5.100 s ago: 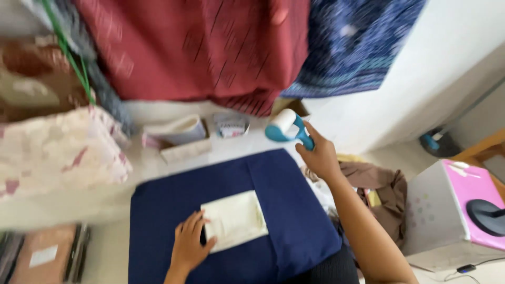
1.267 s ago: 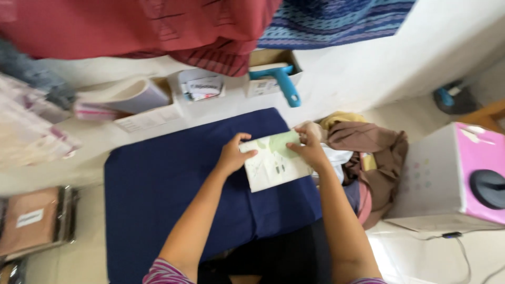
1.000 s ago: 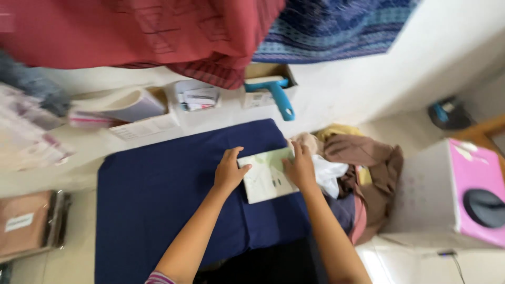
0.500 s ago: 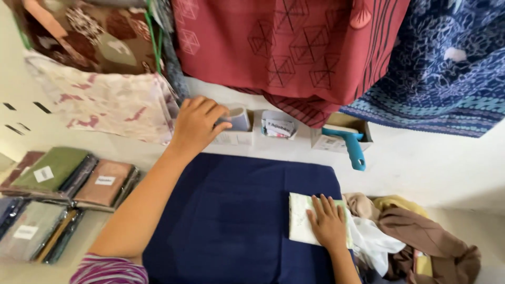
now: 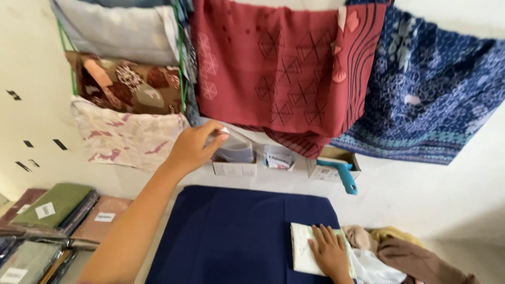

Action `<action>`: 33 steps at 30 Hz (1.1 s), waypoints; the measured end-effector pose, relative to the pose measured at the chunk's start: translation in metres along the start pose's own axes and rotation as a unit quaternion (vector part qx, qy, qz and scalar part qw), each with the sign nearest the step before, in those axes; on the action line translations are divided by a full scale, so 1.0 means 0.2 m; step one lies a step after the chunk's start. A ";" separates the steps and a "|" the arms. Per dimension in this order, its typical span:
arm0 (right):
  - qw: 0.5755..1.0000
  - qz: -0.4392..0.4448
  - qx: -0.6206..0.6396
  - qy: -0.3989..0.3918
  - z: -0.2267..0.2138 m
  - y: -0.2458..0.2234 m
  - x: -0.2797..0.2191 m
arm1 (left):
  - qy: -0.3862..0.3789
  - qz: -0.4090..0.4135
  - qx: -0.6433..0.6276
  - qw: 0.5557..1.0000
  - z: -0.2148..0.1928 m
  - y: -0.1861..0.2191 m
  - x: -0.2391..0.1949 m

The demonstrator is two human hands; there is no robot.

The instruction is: The person folds a patterned cloth on a blue mat, uses a lint roller to remove lint, then places the cloth into a clear plastic bag, seals it, and adds a label. The finished package is placed with other similar packages.

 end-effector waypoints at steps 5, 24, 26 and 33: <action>1.000 -0.008 -0.027 -0.005 0.03 0.02 0.03 | 0.051 -0.090 -0.296 0.950 -0.15 -0.08 -0.25; 0.994 0.006 0.060 -0.088 -0.02 -0.04 0.02 | -0.075 -0.600 -0.514 0.609 1.51 -0.72 -1.73; 0.995 0.010 0.070 -0.076 -0.07 -0.07 0.02 | -0.076 -0.599 -0.526 0.598 1.51 -0.70 -1.75; 0.980 -0.024 0.179 0.085 -0.19 -0.25 0.03 | -0.057 -0.598 -0.568 0.562 1.53 -0.70 -1.73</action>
Point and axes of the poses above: each hand's wrist, its own x-axis towards the middle knuckle, its own z-axis out of the palm, y = z × x, the point moved 9 cm from there along x, towards the middle knuckle, and after that the axes turned 10 degrees about -z, right-handed, at the moved point
